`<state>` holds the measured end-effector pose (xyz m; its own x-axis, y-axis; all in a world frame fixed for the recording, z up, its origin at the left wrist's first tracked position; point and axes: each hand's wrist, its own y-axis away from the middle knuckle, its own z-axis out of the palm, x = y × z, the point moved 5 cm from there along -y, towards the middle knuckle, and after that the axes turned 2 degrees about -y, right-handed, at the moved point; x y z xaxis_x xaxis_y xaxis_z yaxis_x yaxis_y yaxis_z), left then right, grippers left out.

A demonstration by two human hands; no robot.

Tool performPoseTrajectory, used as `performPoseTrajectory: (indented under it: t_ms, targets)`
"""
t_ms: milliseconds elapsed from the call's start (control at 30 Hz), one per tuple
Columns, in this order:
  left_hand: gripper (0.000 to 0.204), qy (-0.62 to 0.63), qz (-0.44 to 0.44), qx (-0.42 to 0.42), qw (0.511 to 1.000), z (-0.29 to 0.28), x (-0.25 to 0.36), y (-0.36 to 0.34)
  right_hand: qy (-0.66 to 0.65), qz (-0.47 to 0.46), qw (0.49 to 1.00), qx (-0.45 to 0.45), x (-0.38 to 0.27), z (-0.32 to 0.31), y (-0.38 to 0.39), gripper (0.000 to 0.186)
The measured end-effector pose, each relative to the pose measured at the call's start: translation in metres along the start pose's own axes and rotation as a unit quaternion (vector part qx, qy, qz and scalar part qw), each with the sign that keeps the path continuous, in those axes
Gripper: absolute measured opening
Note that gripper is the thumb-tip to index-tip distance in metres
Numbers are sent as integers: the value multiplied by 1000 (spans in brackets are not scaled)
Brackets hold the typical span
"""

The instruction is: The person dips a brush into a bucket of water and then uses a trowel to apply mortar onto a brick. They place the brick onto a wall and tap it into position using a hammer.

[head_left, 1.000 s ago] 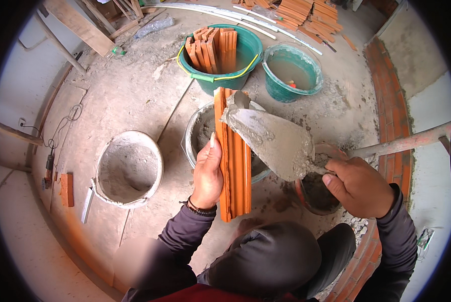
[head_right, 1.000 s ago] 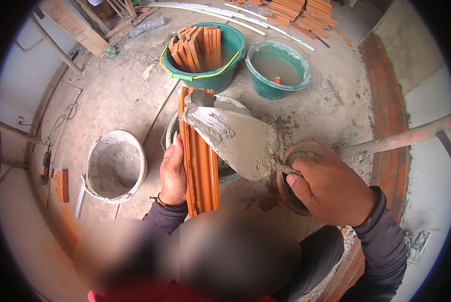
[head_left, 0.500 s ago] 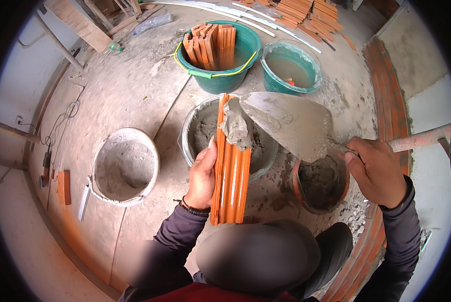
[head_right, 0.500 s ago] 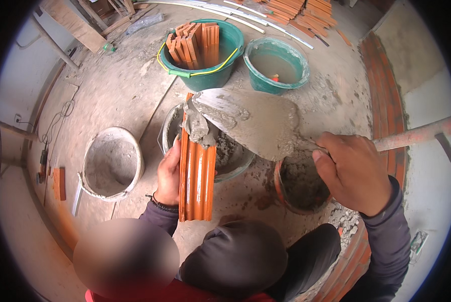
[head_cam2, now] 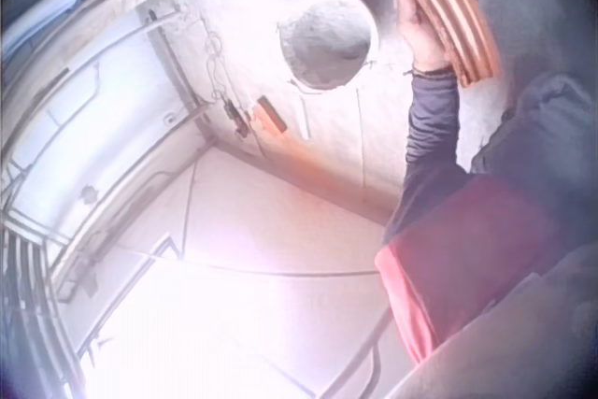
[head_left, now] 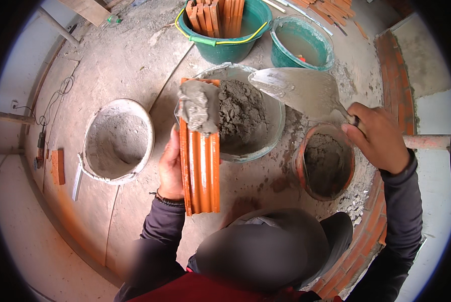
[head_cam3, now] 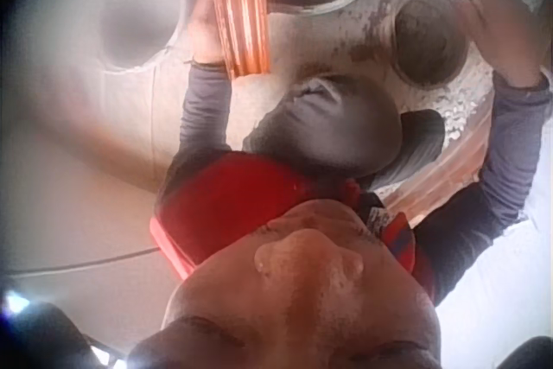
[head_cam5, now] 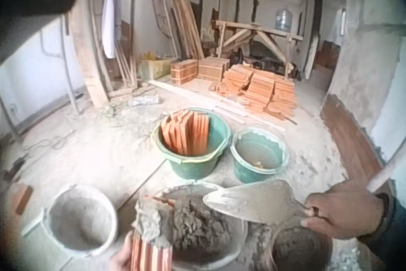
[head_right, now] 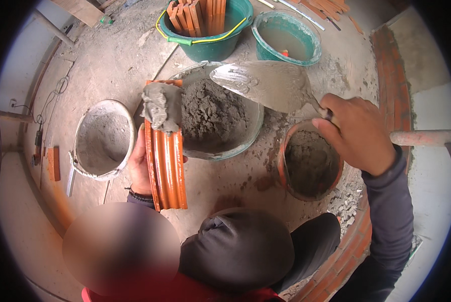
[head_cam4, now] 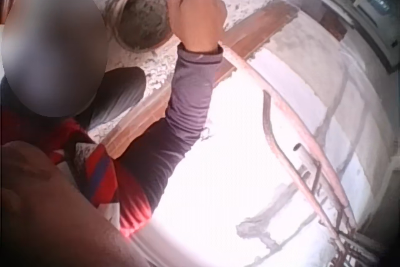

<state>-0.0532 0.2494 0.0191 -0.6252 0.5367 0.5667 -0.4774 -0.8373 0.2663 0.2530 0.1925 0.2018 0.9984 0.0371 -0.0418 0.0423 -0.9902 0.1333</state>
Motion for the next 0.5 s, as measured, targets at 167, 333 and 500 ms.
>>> performPoseTrajectory:
  t_ms: [167,333,500]
  targets:
    - [60,-11,-11,61,998,-35,1,17,177,-58,982,18,-7,52,-44,18]
    - [59,13,-11,78,997,-60,-5,31,312,-119,941,55,-48,80,-92,9]
    - [58,1,-6,106,994,-62,-6,32,343,-146,928,-32,-77,85,-98,13]
